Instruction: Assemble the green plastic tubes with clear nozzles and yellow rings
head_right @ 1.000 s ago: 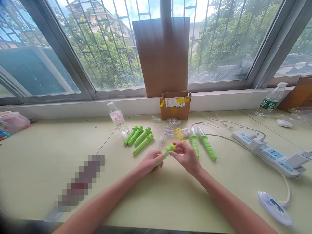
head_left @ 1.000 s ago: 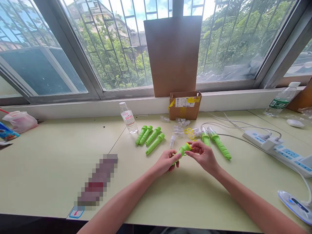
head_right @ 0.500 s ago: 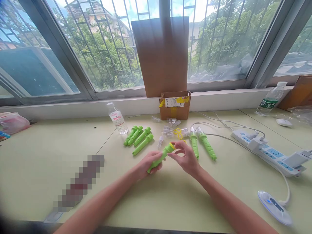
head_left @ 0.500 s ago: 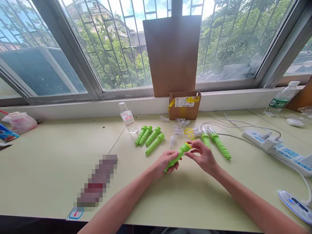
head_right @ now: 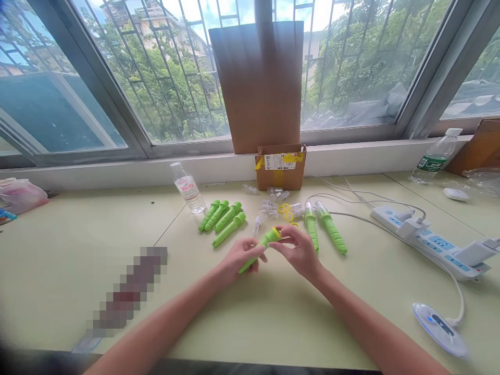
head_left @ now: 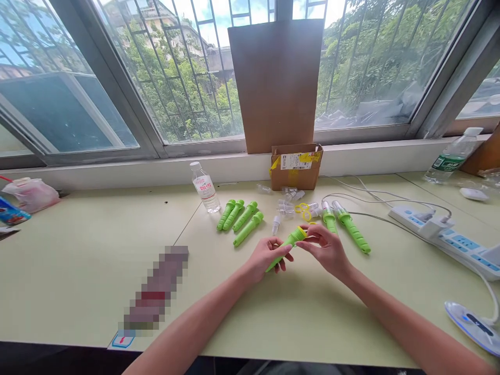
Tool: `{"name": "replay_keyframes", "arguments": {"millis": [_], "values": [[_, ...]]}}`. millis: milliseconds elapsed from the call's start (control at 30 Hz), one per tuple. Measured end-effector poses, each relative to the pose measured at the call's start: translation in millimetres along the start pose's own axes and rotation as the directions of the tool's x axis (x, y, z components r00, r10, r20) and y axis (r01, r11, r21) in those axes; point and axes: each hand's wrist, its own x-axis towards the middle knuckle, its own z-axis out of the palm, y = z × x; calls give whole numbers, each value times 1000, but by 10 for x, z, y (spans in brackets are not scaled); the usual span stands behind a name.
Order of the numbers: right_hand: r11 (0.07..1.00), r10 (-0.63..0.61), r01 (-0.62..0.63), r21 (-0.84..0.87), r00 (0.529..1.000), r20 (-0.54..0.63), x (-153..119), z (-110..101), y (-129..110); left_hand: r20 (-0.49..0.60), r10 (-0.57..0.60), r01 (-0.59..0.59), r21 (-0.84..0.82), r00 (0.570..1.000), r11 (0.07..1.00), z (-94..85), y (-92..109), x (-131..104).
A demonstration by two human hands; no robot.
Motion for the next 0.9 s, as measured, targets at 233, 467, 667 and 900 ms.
{"name": "replay_keyframes", "arguments": {"millis": [233,467,667,900], "values": [[1000,-17,17,-20,999,32,1,-19,22,6,-47,47,-61,999,997,3,17,-10],[997,-62,66,-44,995,75,9,-8,7,127,-50,61,-85,991,995,-57,21,8],[997,-53,57,-50,996,74,-4,14,6,196,-116,131,-63,974,989,-112,8,28],[993,-82,83,-82,996,23,-23,-6,80,115,-11,-3,128,993,992,-100,-1,47]]}}
